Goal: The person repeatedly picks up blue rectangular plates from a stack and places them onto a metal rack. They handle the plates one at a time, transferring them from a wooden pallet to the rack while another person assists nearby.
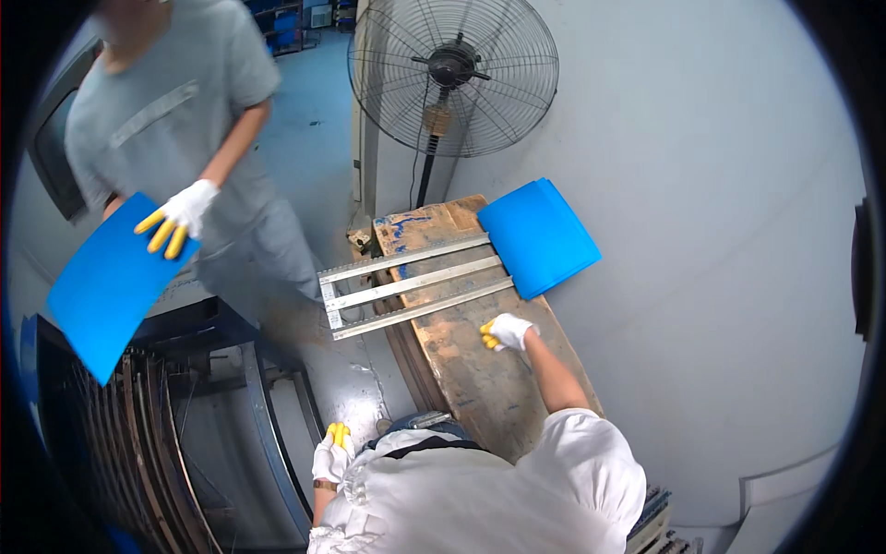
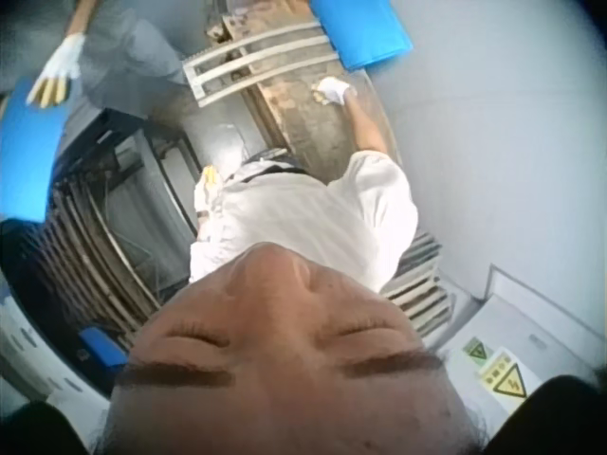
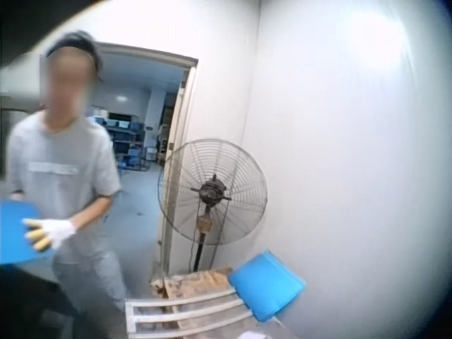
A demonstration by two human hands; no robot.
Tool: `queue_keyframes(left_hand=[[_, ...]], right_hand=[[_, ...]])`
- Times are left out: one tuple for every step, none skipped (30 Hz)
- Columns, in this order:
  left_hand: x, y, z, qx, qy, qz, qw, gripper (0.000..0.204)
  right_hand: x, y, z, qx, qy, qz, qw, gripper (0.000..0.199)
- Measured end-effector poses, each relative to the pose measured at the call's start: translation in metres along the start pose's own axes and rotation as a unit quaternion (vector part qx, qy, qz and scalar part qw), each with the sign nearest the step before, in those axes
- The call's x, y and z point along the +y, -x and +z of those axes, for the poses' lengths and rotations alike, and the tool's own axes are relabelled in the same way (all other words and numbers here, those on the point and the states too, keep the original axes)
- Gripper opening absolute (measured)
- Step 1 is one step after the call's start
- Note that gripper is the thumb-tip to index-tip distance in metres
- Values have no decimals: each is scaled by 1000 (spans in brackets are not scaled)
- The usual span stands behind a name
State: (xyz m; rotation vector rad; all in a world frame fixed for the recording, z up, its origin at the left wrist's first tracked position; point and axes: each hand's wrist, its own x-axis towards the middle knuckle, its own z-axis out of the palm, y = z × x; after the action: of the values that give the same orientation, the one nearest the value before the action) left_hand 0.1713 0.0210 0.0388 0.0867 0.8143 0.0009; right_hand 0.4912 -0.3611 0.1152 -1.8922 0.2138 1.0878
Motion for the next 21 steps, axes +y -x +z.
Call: queue_keyframes(left_hand=[[3, 0, -3, -2, -9, 10, 1000, 19], [6, 5, -9, 0, -16, 25, 1000, 18], [12, 12, -18, -17, -22, 29, 999, 17], [18, 15, -26, -34, -31, 29, 999, 17], [22, 17, -34, -52, -37, 31, 997, 17], [24, 19, -44, -54, -49, 42, 996, 16], [28, 22, -54, -50, -55, 61, 995, 15], [32, 28, -62, -44, -56, 86, 994, 14], [35, 50, -48, -29, -67, 85, 994, 11], [38, 59, -57, -19, -78, 79, 994, 12], [39, 65, -74, -63, -33, 98, 993, 12], [44, 72, -92, -114, 7, 118, 986, 12], [45, 82, -104, -69, 39, 134, 988, 12], [44, 93, -113, -26, 74, 147, 986, 13], [44, 108, -117, -12, 143, 168, 975, 15], [43, 114, -135, -34, 217, 156, 963, 19], [43, 123, -149, -41, 229, 175, 957, 21], [41, 133, -162, -40, 243, 193, 950, 23], [42, 150, -162, -64, 246, 206, 945, 25], [39, 160, -169, -48, 248, 232, 939, 24], [37, 169, -177, -29, 250, 255, 934, 23]], right_hand=[[-8, -4, 25, -28, 35, -7, 999, 18], [-18, -9, 52, -61, 74, -14, 995, 20], [-34, -8, 85, -112, 158, -64, 979, 20], [-47, -6, 115, -157, 238, -111, 952, 20], [-46, -15, 147, -172, 168, -95, 966, 21], [-46, -23, 183, -193, 106, -77, 972, 21], [-55, -22, 220, -228, 129, -88, 961, 22], [-64, -20, 253, -268, 155, -100, 946, 23], [-66, -21, 283, -301, 182, -135, 926, 24], [-67, -20, 316, -343, 210, -172, 899, 25], [-68, -16, 349, -375, 229, -162, 884, 26], [-70, -5, 383, -398, 255, -174, 864, 28], [-69, 3, 410, -425, 264, -183, 846, 29], [-67, 11, 434, -451, 272, -192, 828, 30], [-68, 27, 452, -476, 264, -165, 822, 30], [-68, 40, 467, -496, 258, -138, 817, 31], [-59, 34, 484, -507, 287, -128, 803, 31], [-63, 45, 498, -528, 324, -140, 772, 31], [-61, 42, 512, -516, 377, -144, 756, 32], [-58, 45, 525, -505, 425, -147, 737, 32], [-56, 48, 540, -523, 410, -122, 737, 32]])
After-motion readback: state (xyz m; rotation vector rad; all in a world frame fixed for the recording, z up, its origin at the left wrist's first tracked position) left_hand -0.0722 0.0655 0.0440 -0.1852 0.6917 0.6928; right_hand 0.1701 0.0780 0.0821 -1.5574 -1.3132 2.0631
